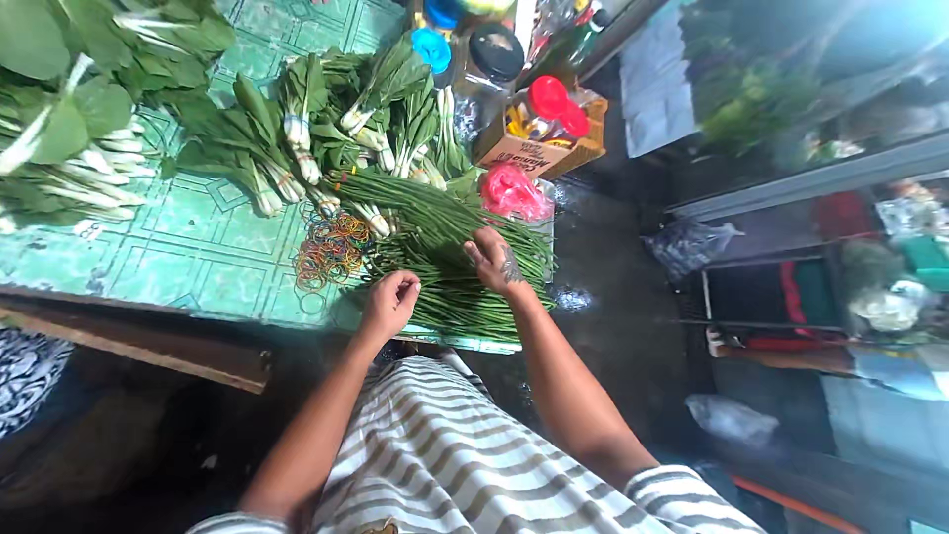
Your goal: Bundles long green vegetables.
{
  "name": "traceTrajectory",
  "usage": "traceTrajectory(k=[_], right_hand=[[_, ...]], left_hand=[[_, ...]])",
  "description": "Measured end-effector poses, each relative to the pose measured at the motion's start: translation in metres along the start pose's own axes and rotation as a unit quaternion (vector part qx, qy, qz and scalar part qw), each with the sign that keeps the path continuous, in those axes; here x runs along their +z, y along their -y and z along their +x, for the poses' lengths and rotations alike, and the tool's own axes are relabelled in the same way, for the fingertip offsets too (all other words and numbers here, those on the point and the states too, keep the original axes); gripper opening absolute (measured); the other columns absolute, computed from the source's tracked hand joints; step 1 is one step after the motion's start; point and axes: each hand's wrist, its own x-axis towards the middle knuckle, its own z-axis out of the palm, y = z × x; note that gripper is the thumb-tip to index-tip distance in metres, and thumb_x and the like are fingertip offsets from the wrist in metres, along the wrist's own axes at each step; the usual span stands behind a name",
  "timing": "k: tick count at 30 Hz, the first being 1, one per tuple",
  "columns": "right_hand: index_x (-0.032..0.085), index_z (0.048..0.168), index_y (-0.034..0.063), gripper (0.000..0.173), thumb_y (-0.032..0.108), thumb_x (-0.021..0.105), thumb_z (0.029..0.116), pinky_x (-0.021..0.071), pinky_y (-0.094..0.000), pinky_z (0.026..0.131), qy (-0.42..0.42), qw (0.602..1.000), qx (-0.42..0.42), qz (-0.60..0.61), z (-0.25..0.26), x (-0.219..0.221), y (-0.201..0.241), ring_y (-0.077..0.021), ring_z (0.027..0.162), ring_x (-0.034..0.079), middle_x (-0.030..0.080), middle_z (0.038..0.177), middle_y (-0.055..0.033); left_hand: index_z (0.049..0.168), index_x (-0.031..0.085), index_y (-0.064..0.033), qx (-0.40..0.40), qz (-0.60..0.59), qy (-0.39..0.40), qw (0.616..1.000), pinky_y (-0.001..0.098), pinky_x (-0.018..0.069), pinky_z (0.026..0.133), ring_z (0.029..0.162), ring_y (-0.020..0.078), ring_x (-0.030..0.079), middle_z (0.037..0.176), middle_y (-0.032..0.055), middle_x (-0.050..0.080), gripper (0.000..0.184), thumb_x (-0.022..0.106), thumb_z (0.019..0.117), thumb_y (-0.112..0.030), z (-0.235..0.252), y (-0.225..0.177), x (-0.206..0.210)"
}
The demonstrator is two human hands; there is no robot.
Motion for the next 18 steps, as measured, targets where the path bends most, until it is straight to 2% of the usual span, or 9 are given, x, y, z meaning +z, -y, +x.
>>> traceTrajectory(k=[1, 3, 5, 6, 9, 11, 13, 18], right_hand=[[0.068, 0.117, 0.0000, 0.028, 0.021, 0.051, 0.1081, 0.0550, -0.0512, 0.095, 0.006, 1.000, 0.008, 0.020, -0.002, -0.001, -0.001, -0.0291, 0.103, 0.068, 0.069, 0.108, -0.0171], [0.066, 0.118, 0.0024, 0.028, 0.022, 0.048, 0.1094, 0.0590, -0.0492, 0.087, 0.013, 0.998, 0.011, 0.059, -0.004, -0.003, -0.003, -0.0237, 0.090, 0.072, 0.073, 0.098, -0.0122], [0.066, 0.117, 0.0031, 0.028, 0.022, 0.047, 0.1090, 0.0595, -0.0476, 0.081, 0.017, 0.995, -0.007, 0.098, -0.007, -0.004, -0.007, -0.0215, 0.082, 0.071, 0.072, 0.090, -0.0099], [0.067, 0.116, 0.0037, 0.027, 0.022, 0.048, 0.1085, 0.0597, -0.0470, 0.079, 0.018, 0.993, -0.020, 0.114, -0.009, -0.005, -0.009, -0.0209, 0.080, 0.070, 0.072, 0.089, -0.0096], [0.070, 0.115, 0.0050, 0.025, 0.020, 0.051, 0.1071, 0.0606, -0.0458, 0.083, 0.010, 0.986, -0.068, 0.150, -0.012, -0.007, -0.018, -0.0197, 0.084, 0.072, 0.074, 0.093, -0.0090], [0.071, 0.116, 0.0059, 0.026, 0.020, 0.052, 0.1069, 0.0597, -0.0467, 0.087, -0.004, 0.983, -0.081, 0.165, -0.014, -0.010, -0.023, -0.0196, 0.090, 0.072, 0.075, 0.098, -0.0085], [0.072, 0.117, 0.0062, 0.026, 0.020, 0.052, 0.1069, 0.0582, -0.0481, 0.091, -0.009, 0.981, -0.087, 0.171, -0.018, -0.017, -0.028, -0.0208, 0.095, 0.072, 0.074, 0.103, -0.0093], [0.071, 0.119, 0.0076, 0.026, 0.022, 0.052, 0.1077, 0.0564, -0.0492, 0.094, 0.015, 0.974, -0.120, 0.191, -0.018, -0.024, -0.042, -0.0223, 0.100, 0.071, 0.074, 0.108, -0.0100]], left_hand=[[0.116, 0.069, -0.0048, -0.009, -0.041, -0.003, 0.999, 0.0366, 0.0605, 0.085, 0.089, 0.0141, 0.071, 0.105, 0.0075, 0.072, 0.022, 0.060, 0.1023, -0.021, 0.007, -0.013, 0.004], [0.126, 0.065, -0.0054, -0.025, -0.096, -0.018, 0.995, 0.0392, 0.0610, 0.080, 0.086, 0.0169, 0.071, 0.109, 0.0089, 0.071, 0.028, 0.059, 0.1039, -0.021, 0.022, -0.039, 0.011], [0.133, 0.060, -0.0069, -0.019, -0.137, -0.031, 0.990, 0.0394, 0.0613, 0.076, 0.084, 0.0184, 0.070, 0.109, 0.0092, 0.070, 0.034, 0.061, 0.1034, -0.024, 0.037, -0.059, 0.018], [0.133, 0.059, -0.0071, -0.015, -0.157, -0.038, 0.987, 0.0386, 0.0610, 0.074, 0.083, 0.0185, 0.070, 0.108, 0.0092, 0.070, 0.036, 0.063, 0.1022, -0.025, 0.042, -0.068, 0.022], [0.132, 0.063, -0.0120, -0.014, -0.210, -0.089, 0.974, 0.0316, 0.0580, 0.065, 0.072, 0.0154, 0.066, 0.102, 0.0076, 0.070, 0.032, 0.064, 0.1024, -0.024, 0.047, -0.088, 0.035], [0.126, 0.066, -0.0128, -0.024, -0.214, -0.112, 0.970, 0.0308, 0.0585, 0.066, 0.071, 0.0135, 0.066, 0.106, 0.0060, 0.070, 0.025, 0.062, 0.1039, -0.024, 0.046, -0.096, 0.044], [0.121, 0.065, -0.0109, -0.025, -0.229, -0.125, 0.965, 0.0310, 0.0588, 0.067, 0.072, 0.0134, 0.066, 0.104, 0.0065, 0.070, 0.021, 0.061, 0.1043, -0.023, 0.044, -0.100, 0.053], [0.118, 0.066, -0.0148, -0.002, -0.215, -0.164, 0.963, 0.0306, 0.0587, 0.072, 0.075, 0.0136, 0.067, 0.103, 0.0049, 0.072, 0.020, 0.064, 0.1024, -0.026, 0.033, -0.113, 0.075]])
